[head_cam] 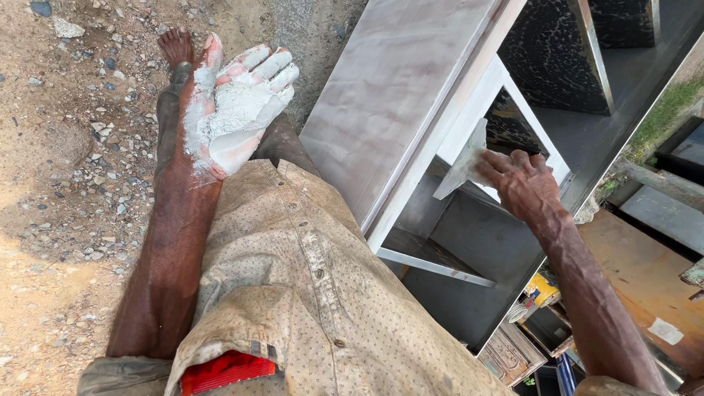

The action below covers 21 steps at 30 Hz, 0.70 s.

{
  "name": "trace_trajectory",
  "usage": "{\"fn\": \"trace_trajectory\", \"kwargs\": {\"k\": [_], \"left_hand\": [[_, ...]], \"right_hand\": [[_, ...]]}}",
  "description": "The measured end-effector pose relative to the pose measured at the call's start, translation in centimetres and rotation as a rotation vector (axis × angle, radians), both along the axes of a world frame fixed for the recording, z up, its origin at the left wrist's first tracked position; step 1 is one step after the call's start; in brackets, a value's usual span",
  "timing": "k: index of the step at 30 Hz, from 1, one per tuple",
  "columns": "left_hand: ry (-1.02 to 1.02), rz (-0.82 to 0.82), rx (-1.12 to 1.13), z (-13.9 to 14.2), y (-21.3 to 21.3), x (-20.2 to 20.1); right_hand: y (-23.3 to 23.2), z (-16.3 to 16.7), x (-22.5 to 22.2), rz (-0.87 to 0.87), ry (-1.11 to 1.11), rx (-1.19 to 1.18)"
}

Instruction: The person applies a white compound to the edges and corners of a metal frame using a small trowel. They repeatedly scoop compound from their left hand and spread it along the frame's seams.

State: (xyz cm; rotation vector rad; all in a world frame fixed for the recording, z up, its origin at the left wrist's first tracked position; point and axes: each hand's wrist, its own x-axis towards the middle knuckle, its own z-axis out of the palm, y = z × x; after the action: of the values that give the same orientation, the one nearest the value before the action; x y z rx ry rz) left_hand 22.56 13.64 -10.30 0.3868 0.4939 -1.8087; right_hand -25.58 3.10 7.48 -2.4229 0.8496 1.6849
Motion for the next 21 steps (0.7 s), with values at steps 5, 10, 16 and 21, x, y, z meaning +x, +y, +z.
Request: {"fn": "trace_trajectory", "kwargs": {"k": [5,10,16,21], "left_hand": [[-0.061,-0.003,-0.190,-0.3,-0.6,0.1],[-0.023,-0.029,-0.060,-1.4,-0.3,0.2],[-0.005,-0.013,-0.024,-2.7,0.6,-0.1],[0.043,0.028,-0.032,-3.6,1.3,0.3]], "right_hand": [[-0.2,1.8,1.9,-0.187,-0.152,-0.149],[3.4,2.1,5.7,-0.119,-0.188,-0.080],[5.1,0.0,5.7,-0.005,-0.101,-0.031],[5.5,-1.0,4.9,-0.005,-0.085,-0.018]]}}
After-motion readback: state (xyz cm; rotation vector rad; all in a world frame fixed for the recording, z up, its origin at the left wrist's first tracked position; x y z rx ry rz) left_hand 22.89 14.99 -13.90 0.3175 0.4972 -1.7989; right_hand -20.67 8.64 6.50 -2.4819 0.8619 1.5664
